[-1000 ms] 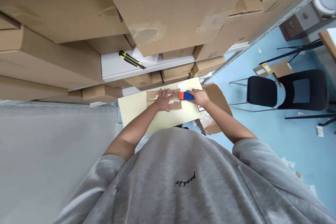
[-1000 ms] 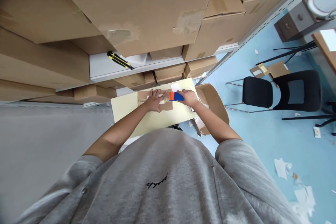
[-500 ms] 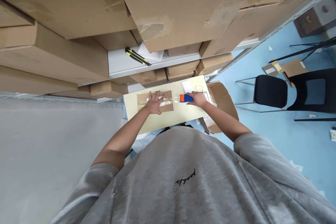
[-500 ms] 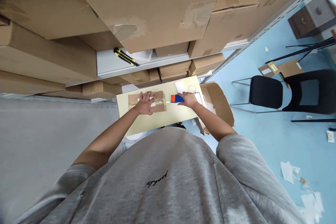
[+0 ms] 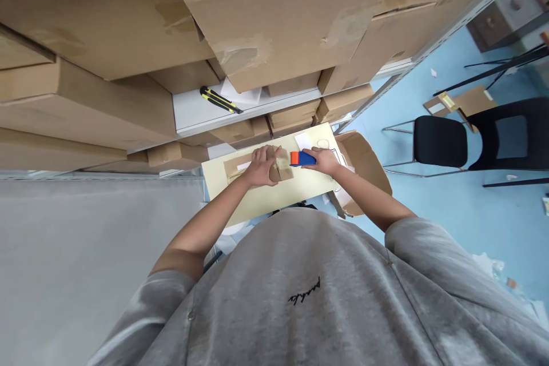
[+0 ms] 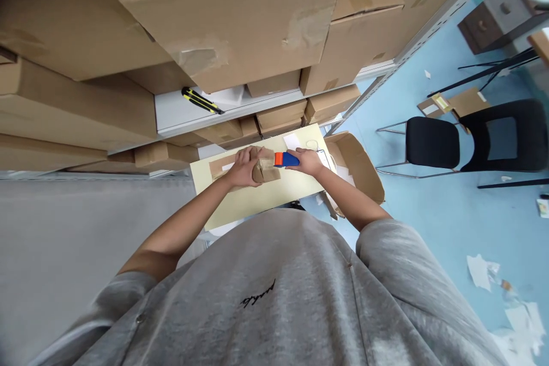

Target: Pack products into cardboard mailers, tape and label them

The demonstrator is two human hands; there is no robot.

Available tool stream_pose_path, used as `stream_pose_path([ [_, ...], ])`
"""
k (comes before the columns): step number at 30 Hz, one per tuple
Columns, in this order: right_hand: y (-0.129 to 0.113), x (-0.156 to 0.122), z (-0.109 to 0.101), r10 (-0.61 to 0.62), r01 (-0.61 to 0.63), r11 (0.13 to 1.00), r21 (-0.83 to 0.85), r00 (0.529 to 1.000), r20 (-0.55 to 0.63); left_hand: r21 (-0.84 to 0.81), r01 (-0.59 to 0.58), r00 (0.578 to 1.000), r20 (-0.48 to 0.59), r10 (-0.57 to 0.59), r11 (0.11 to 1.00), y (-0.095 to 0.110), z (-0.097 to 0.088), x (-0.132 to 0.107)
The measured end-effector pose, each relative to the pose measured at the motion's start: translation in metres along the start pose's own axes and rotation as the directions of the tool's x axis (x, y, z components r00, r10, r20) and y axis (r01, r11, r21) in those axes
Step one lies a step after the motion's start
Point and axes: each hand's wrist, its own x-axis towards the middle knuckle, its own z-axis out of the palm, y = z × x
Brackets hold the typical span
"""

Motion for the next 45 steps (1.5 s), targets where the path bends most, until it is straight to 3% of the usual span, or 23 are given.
stream_pose_path([
  [4,-0.011,0.003,-0.031,-0.092,0.094,0.995,0.014,0.99,-0.11,-0.112,0.025,0.99,-0.135,-0.04,0.993,0.001,-0.012,-0.021],
  [9,-0.028,0.016,-0.057,-0.222,0.217,0.973,-0.085,0.974,-0.053,-0.166,0.025,0.983,-0.178,-0.055,0.986,-0.017,0.01,-0.042],
  [14,-0.048,0.028,-0.056,-0.281,0.278,0.95,-0.144,0.96,0.004,-0.158,0.049,0.982,-0.174,-0.076,0.986,-0.041,0.024,-0.063],
  [20,-0.059,0.035,-0.054,-0.301,0.305,0.934,-0.188,0.952,0.052,-0.155,0.105,0.975,-0.178,-0.132,0.982,-0.082,0.034,-0.122],
  [23,-0.068,0.039,-0.051,-0.304,0.315,0.928,-0.2,0.949,0.083,-0.116,0.145,0.974,-0.157,-0.162,0.983,-0.088,0.028,-0.142],
  [26,-0.077,0.042,-0.047,-0.309,0.325,0.921,-0.212,0.945,0.107,-0.023,0.16,0.975,-0.152,-0.162,0.987,-0.07,0.01,-0.136],
  [29,-0.082,0.043,-0.046,-0.292,0.31,0.927,-0.212,0.95,0.112,0.031,0.092,0.988,-0.129,-0.087,0.995,-0.038,-0.003,-0.102],
  [32,-0.083,0.042,-0.045,-0.281,0.296,0.932,-0.21,0.955,0.097,0.052,0.095,0.991,-0.104,-0.089,0.994,-0.013,-0.001,-0.061],
  [34,-0.083,0.042,-0.045,-0.273,0.284,0.935,-0.211,0.959,0.082,0.066,0.107,0.99,-0.096,-0.1,0.992,-0.008,0.006,-0.045],
  [38,-0.078,0.042,-0.039,-0.272,0.277,0.941,-0.195,0.961,0.054,0.081,0.106,0.989,-0.114,-0.097,0.991,-0.014,0.013,-0.048],
  [45,-0.048,0.037,-0.028,-0.271,0.263,0.948,-0.182,0.962,-0.023,0.044,0.114,0.982,-0.154,-0.106,0.993,-0.03,0.003,-0.071],
])
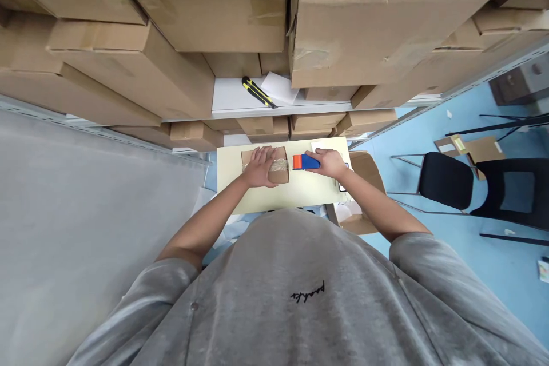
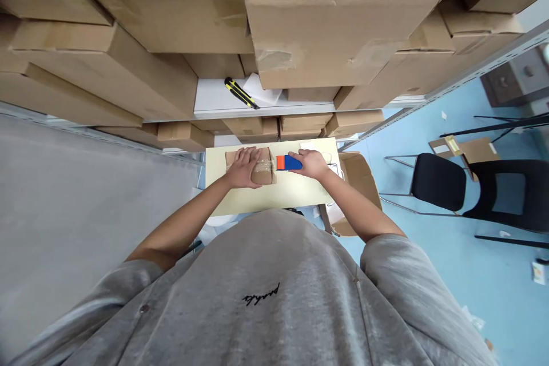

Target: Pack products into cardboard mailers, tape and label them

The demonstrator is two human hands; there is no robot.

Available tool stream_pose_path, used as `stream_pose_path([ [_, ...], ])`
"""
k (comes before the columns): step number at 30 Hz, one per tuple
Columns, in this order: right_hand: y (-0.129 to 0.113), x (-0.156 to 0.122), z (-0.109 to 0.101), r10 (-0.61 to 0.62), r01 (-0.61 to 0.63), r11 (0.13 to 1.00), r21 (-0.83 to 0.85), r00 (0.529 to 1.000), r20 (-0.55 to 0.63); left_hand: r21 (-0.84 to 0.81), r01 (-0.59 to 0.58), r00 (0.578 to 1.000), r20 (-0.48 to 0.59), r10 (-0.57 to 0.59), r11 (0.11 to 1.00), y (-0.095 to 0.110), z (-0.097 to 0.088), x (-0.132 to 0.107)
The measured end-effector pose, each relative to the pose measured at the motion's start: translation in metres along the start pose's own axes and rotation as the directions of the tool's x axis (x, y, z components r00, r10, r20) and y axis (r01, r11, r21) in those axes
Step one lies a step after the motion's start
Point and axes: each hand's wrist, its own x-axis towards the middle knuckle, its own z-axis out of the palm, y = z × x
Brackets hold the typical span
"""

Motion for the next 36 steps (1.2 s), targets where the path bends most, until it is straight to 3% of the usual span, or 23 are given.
stream_pose_path([
  [5,0.013,-0.007,0.011,0.036,-0.036,0.999,-0.003,0.999,-0.013,0.039,0.028,0.997,0.065,-0.031,0.999,-0.001,-0.008,-0.003],
  [9,0.01,-0.009,0.018,0.057,-0.057,0.998,0.008,0.998,-0.013,0.103,0.011,0.986,0.167,-0.028,0.995,0.021,-0.005,0.019],
  [13,0.01,-0.018,0.019,0.092,-0.09,0.995,0.036,0.995,-0.044,0.124,-0.014,0.984,0.176,-0.008,0.992,0.044,0.002,0.046],
  [16,0.013,-0.026,0.012,0.089,-0.085,0.995,0.051,0.992,-0.091,0.07,-0.059,0.99,0.134,0.049,0.996,0.047,-0.007,0.048],
  [20,0.009,-0.031,-0.008,0.061,-0.048,0.996,0.073,0.981,-0.183,-0.043,-0.115,0.993,-0.039,0.113,0.992,0.038,-0.028,0.03],
  [22,0.004,-0.03,-0.018,0.03,-0.015,0.997,0.075,0.977,-0.213,-0.104,-0.124,0.988,-0.101,0.113,0.987,0.033,-0.028,0.02],
  [25,-0.005,-0.02,-0.022,-0.042,0.054,0.996,0.064,0.982,-0.186,-0.176,-0.123,0.985,-0.145,0.098,0.977,0.024,-0.011,0.006],
  [30,-0.023,0.007,-0.008,-0.11,0.118,0.991,0.065,0.986,-0.125,-0.225,-0.112,0.976,-0.21,0.065,0.968,-0.001,0.019,-0.014],
  [33,-0.033,0.021,-0.003,-0.155,0.16,0.986,0.051,0.984,-0.086,-0.228,-0.077,0.984,-0.172,0.038,0.971,-0.026,0.029,-0.038],
  [36,-0.039,0.028,-0.003,-0.164,0.164,0.986,0.017,0.986,-0.025,-0.232,0.029,0.994,-0.092,-0.051,0.972,-0.055,0.04,-0.071],
])
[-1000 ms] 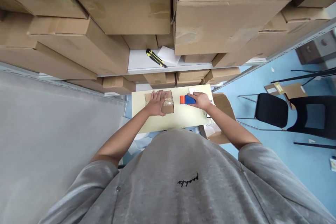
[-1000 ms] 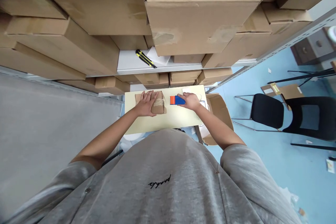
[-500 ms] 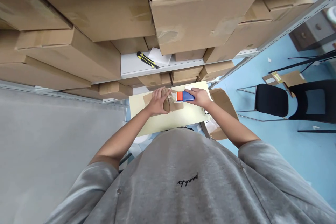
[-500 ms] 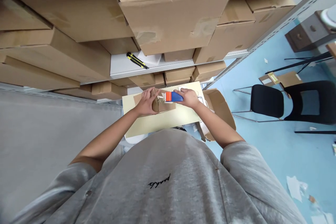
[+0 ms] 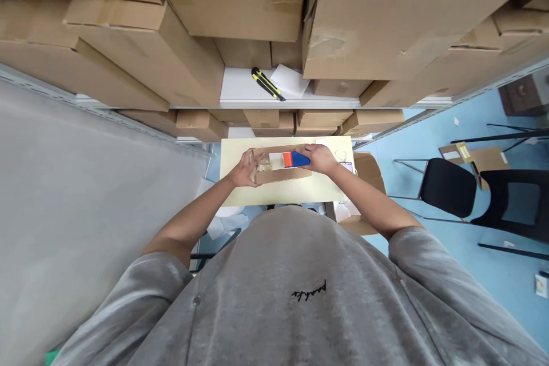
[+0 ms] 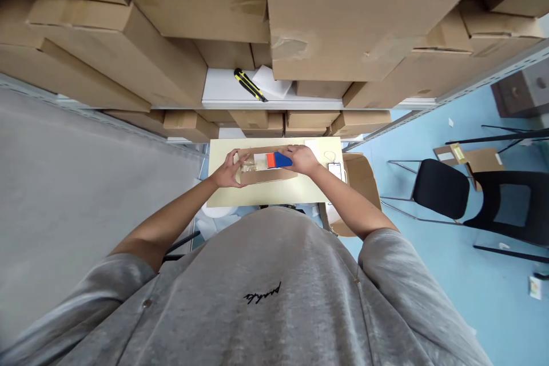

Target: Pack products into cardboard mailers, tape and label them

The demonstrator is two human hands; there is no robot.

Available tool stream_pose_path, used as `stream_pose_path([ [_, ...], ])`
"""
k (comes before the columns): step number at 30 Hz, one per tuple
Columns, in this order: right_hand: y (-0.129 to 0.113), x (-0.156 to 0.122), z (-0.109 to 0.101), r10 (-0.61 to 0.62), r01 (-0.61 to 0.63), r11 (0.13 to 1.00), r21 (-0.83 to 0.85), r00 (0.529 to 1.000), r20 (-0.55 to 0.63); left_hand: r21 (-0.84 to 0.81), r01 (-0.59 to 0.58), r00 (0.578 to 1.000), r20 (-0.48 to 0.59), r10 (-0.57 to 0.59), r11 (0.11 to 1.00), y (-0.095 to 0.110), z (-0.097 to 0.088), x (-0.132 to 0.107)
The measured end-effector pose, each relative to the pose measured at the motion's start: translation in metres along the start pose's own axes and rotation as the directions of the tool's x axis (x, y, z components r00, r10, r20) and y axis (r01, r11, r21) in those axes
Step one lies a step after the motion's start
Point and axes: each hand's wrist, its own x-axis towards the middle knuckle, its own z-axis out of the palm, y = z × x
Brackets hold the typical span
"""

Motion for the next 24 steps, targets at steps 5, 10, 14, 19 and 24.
stream_pose_path([
  [5,0.0,0.003,0.001,0.027,-0.022,0.998,-0.05,0.995,0.098,0.074,0.083,0.993,0.079,-0.088,0.994,-0.019,0.009,-0.024],
  [10,0.001,0.008,0.001,0.044,-0.035,0.996,-0.078,0.991,0.125,0.16,-0.026,0.995,0.096,0.011,0.987,0.027,0.021,0.017],
  [14,-0.004,0.009,-0.001,0.062,-0.052,0.996,-0.076,0.99,0.126,0.158,0.08,0.99,0.1,-0.096,0.984,0.051,0.034,0.051],
  [19,0.006,-0.003,0.004,0.103,-0.093,0.993,-0.072,0.984,0.146,0.168,0.11,0.986,0.104,-0.128,0.98,0.043,0.039,0.055],
  [24,0.049,-0.032,0.011,0.221,-0.209,0.973,-0.103,0.967,0.127,0.173,0.084,0.991,0.093,-0.102,0.981,0.034,0.04,0.052],
])
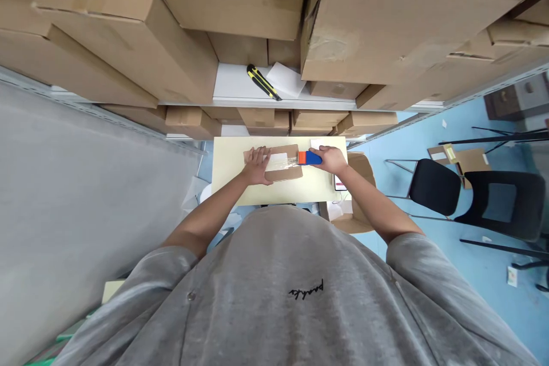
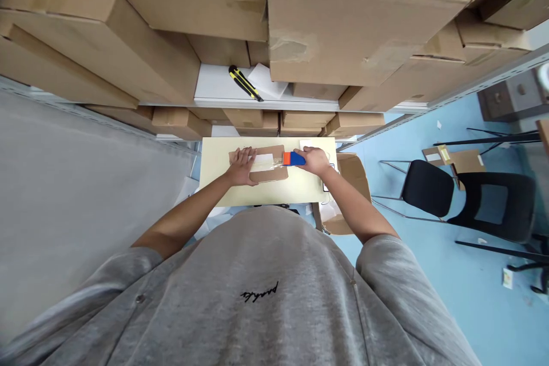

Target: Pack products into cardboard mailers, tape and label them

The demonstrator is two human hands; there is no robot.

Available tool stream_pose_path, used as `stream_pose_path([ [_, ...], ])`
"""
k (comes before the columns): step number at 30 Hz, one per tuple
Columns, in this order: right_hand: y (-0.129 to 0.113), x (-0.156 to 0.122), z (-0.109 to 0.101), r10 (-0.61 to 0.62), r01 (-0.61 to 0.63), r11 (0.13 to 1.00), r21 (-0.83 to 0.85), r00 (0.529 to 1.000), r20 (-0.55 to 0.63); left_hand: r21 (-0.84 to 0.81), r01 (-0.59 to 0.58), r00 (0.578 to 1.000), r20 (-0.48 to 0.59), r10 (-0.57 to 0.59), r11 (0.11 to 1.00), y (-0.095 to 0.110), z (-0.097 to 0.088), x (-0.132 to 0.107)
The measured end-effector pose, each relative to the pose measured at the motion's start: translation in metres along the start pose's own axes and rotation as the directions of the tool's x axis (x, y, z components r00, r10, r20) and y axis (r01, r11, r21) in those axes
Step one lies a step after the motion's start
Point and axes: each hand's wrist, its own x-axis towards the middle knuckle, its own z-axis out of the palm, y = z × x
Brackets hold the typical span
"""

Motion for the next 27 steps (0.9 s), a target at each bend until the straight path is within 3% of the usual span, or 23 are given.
stream_pose_path([
  [3,0.019,-0.009,0.01,0.034,-0.034,0.999,0.018,0.999,0.011,0.014,0.008,1.0,0.016,-0.008,1.0,-0.001,-0.001,0.0],
  [6,0.024,-0.013,0.019,0.041,-0.042,0.998,0.042,0.999,0.013,0.04,0.035,0.997,0.067,-0.037,0.999,0.01,-0.004,0.012],
  [11,0.027,-0.014,0.023,0.056,-0.056,0.997,0.06,0.998,-0.005,0.052,-0.075,0.986,0.154,0.066,0.996,0.066,0.0,0.069],
  [15,0.033,-0.016,0.014,0.075,-0.073,0.995,0.073,0.997,-0.02,0.038,-0.057,0.987,0.152,0.051,0.998,0.095,0.004,0.098],
  [22,0.028,-0.022,-0.001,0.05,-0.036,0.986,0.162,0.995,-0.083,-0.032,-0.19,0.981,0.029,0.191,0.981,0.074,-0.029,0.076],
  [27,0.032,-0.023,-0.012,0.015,0.008,0.988,0.156,0.99,-0.143,-0.052,-0.167,0.986,-0.022,0.166,0.985,0.056,-0.05,0.051],
])
